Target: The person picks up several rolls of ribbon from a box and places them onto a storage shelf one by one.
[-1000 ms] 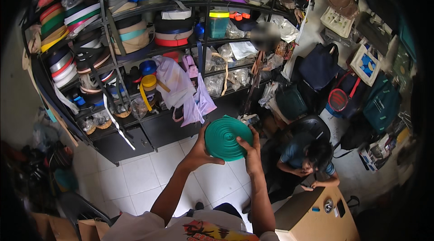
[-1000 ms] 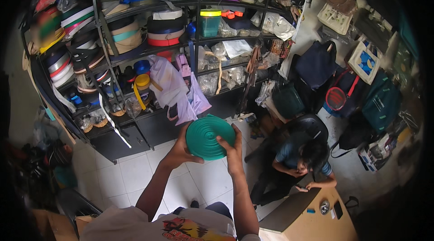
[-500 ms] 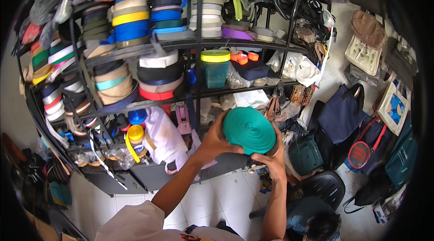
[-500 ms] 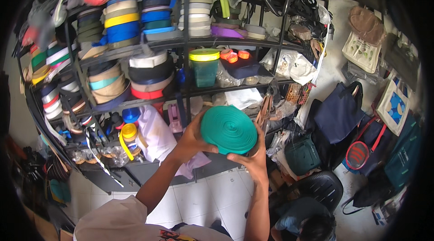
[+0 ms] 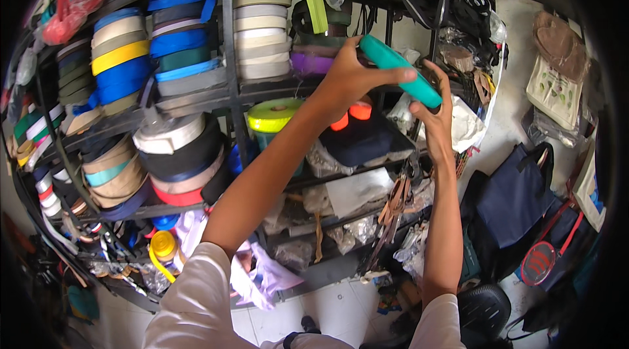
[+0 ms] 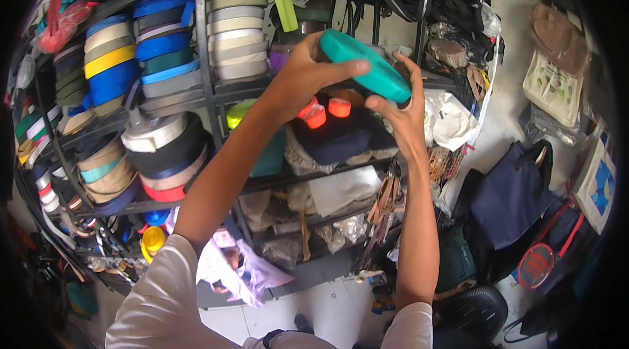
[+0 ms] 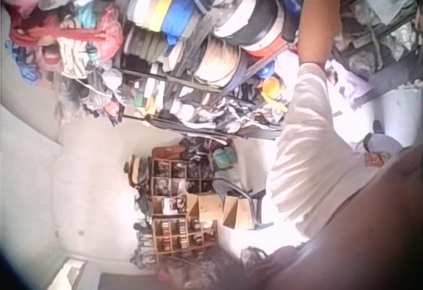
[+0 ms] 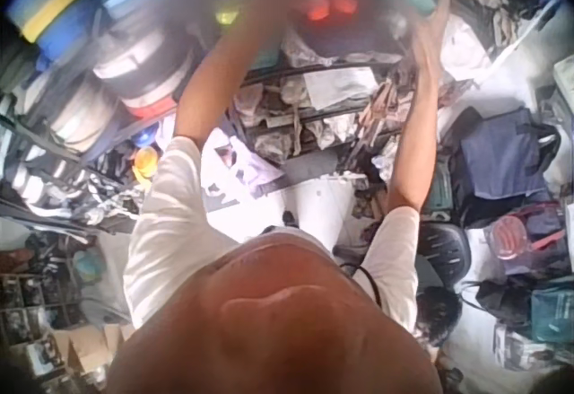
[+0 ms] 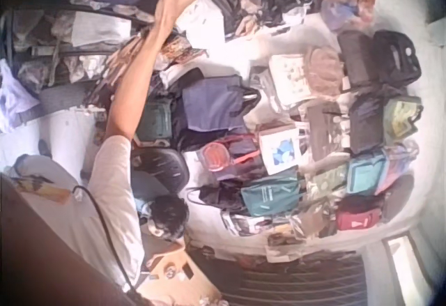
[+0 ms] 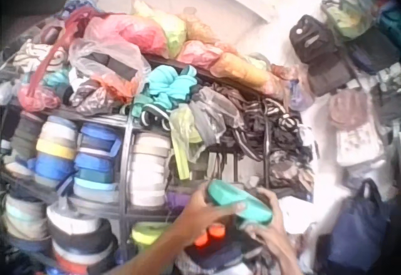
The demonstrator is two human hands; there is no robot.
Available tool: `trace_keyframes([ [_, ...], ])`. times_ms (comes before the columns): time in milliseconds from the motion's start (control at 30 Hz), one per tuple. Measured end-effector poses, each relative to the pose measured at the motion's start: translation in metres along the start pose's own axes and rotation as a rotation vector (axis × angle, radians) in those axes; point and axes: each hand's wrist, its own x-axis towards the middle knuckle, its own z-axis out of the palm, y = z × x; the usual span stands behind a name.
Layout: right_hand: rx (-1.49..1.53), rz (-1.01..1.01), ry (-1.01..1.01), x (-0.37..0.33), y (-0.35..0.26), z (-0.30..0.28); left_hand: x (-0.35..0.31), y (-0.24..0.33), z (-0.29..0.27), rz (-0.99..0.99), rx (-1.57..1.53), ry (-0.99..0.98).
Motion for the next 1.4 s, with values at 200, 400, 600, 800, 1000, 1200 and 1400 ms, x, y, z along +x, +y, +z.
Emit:
trace_keyframes([
  [200,-0.273,-0.154,0.128,0.06,0.067,0.004,0.082,-0.039,-0.017,0.079,-0.058,-0.021],
  [400,-0.418,-0.5,0.254,0.124,0.135,0.007,0.149,-0.078,-0.046,0.477,0.608,0.384],
  [600,-0.354,-0.655,0.439,0.188,0.173,0.032,0.189,-0.071,-0.095,0.466,1.366,0.543],
  [800,-0.362,-0.756,0.45,0.219,0.2,0.063,0.21,-0.08,-0.139,0.493,1.628,0.504],
  [1000,-0.251,-0.619,0.437,0.233,0.216,0.073,0.203,-0.067,-0.132,0.466,1.54,0.436],
  [1200,-0.133,-0.475,0.285,0.255,0.206,0.065,0.204,-0.068,-0.137,0.461,1.452,0.436],
  [1400,-0.152,-0.519,0.309,0.256,0.215,0.075,0.205,-0.068,-0.147,0.484,1.446,0.444],
])
